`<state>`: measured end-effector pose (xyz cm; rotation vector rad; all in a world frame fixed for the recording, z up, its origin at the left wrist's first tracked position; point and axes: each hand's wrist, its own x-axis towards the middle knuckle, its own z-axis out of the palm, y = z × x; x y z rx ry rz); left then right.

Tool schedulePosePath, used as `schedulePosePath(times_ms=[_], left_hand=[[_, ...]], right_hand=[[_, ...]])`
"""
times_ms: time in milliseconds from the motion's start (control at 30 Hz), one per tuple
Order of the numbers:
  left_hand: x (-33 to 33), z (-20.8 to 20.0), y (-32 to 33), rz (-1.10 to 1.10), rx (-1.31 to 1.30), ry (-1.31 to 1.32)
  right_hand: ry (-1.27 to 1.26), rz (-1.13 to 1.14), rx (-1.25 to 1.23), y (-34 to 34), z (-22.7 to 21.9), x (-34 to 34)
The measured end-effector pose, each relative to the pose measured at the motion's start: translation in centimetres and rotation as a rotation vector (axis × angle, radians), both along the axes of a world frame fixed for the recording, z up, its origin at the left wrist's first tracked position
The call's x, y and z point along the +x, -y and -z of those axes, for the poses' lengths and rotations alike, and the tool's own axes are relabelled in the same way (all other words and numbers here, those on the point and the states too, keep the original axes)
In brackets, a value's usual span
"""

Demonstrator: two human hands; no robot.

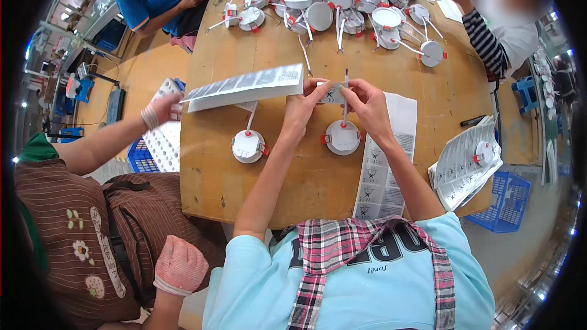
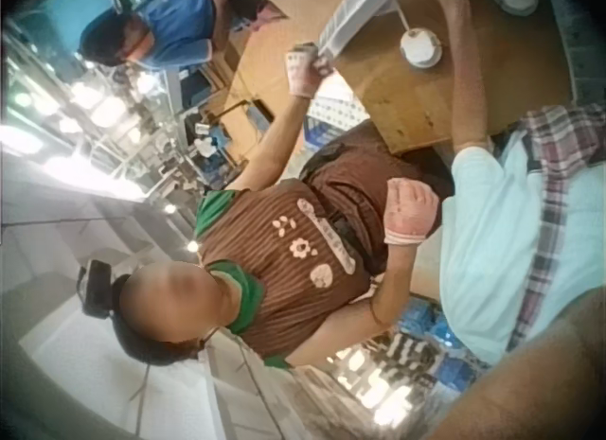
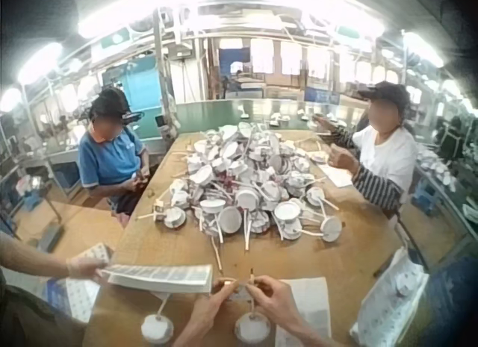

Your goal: The recorder is assembling small circular electrical components by peeling adhesive labels from a sheet and carefully applying them to the components.

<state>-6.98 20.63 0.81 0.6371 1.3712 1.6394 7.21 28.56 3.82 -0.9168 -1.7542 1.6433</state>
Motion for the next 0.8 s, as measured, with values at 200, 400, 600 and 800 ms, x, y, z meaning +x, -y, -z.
schedulePosePath(times_ms=[200, 400, 600, 800], left_hand=[[-0.2, 0.5, -0.1, 0.003, 0.003, 0.021], [-0.5, 0.0, 0.2, 0.03, 0.033, 0.103], [0.1, -0.3, -0.1, 0.044, 0.065, 0.046], [-0.8, -0.4, 0.0, 0.089, 0.11, 0.052]], right_hand=[[0.013, 0.005, 0.042, -0.3, 0.7, 0.2], [-0.024, 0.0, 0.008, -0.3, 0.4, 0.5], [-0.045, 0.034, -0.055, 0.4, 0.2, 0.2], [-0.036, 0.04, 0.0, 0.5, 0.0, 0.7]])
